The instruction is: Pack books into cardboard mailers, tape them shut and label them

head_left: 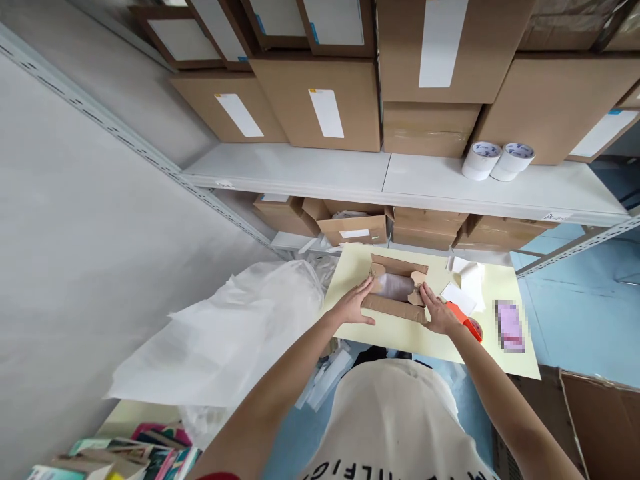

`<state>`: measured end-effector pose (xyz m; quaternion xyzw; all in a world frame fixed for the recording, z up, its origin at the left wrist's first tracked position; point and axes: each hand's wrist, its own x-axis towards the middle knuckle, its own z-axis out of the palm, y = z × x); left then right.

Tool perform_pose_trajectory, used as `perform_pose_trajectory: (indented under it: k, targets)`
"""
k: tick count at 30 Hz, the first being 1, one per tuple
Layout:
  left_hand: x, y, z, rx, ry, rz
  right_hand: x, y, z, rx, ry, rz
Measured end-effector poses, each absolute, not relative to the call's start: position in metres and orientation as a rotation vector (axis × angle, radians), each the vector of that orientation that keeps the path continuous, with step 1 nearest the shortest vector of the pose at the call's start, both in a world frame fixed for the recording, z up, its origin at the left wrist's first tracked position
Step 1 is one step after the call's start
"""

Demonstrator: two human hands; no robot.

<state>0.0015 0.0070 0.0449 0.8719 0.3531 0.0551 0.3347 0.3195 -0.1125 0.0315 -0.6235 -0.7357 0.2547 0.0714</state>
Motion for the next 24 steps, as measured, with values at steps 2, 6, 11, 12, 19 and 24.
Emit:
perform_pose_trajectory:
  k: [2,6,11,12,19,24]
  targets:
    - [-0.002,0.009,0.047,2.336,0.884,0.128,0.315,-0.114,0.035,-1.921,-2.239,0.701]
    - [-0.008,0.012,0.050,2.268,0.869,0.259,0.305,-0.118,0.050,-1.974,-2.118,0.729]
    - [-0.006,0.011,0.040,2.045,1.080,0.499,0.296,-0.125,0.055,-1.983,-1.763,0.812]
    - [-0.004,0.011,0.036,2.001,1.128,0.544,0.295,-0.124,0.052,-1.993,-1.676,0.798]
    - [0.009,0.012,0.014,1.630,1.310,0.718,0.291,-0.107,0.036,-2.000,-1.303,0.733]
    - [0.006,0.009,0.012,1.642,1.255,0.698,0.284,-0.106,0.045,-2.029,-1.635,0.800]
